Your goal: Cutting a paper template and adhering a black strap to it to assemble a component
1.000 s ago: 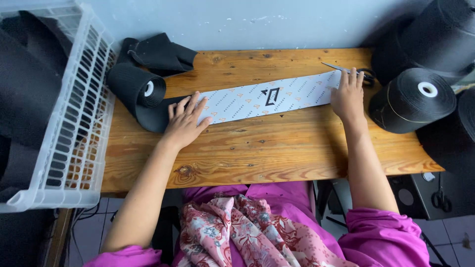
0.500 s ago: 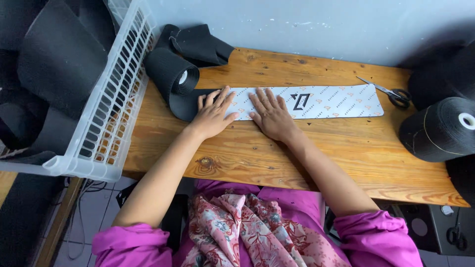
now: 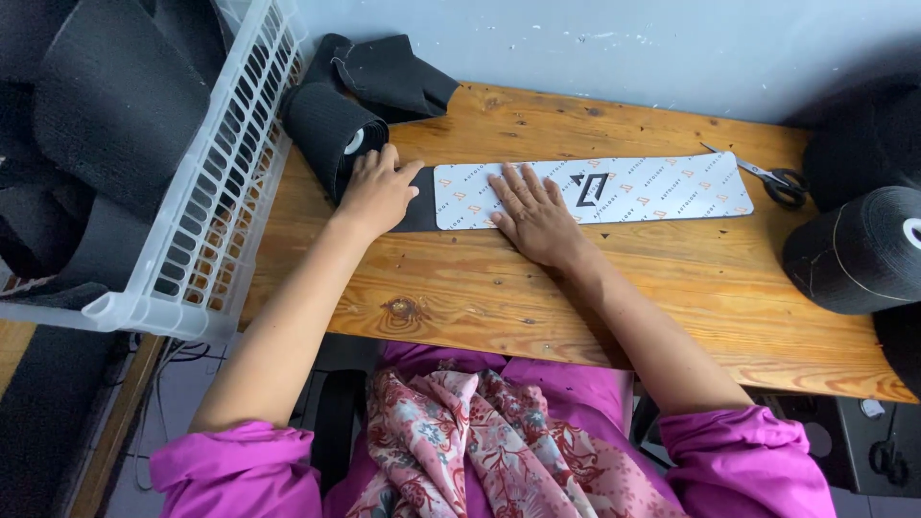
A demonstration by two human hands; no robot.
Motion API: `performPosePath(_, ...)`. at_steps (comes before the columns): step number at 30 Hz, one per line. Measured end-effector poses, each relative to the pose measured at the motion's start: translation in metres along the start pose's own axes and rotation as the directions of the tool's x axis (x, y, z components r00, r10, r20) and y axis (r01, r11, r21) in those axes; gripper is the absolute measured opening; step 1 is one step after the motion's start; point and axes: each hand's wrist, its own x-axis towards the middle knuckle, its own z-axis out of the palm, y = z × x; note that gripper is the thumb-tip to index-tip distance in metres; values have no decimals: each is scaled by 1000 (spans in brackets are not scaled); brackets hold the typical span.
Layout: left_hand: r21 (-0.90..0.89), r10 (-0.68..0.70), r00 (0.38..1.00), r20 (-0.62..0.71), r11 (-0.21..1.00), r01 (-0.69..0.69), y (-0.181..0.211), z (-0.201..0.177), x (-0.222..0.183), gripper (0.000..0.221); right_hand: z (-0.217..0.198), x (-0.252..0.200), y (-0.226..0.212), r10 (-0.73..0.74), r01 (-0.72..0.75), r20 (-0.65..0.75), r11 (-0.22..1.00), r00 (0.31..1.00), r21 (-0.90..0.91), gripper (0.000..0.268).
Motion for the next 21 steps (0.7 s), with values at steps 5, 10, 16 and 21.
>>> performPosePath(5, -102, -50, 997, 53, 993, 55, 27, -17, -20, 42, -3, -6, 16, -59, 59, 55, 998, 997, -4, 65)
performPosePath(10, -127, -133, 980, 151, 980, 153, 57, -24, -35, 49, -19, -21, 24, -121, 120, 96, 993, 988, 15, 65)
performPosePath(16, -295, -99, 977, 189, 943, 152, 72, -24, -45, 71, -22, -24, 30, -142, 143, 157, 990, 977, 6, 65)
performPosePath(21, -346, -56, 993, 102, 934, 88, 69, -6, -47, 78, -30, -26, 26, -143, 142, 169, 990, 975, 17, 65)
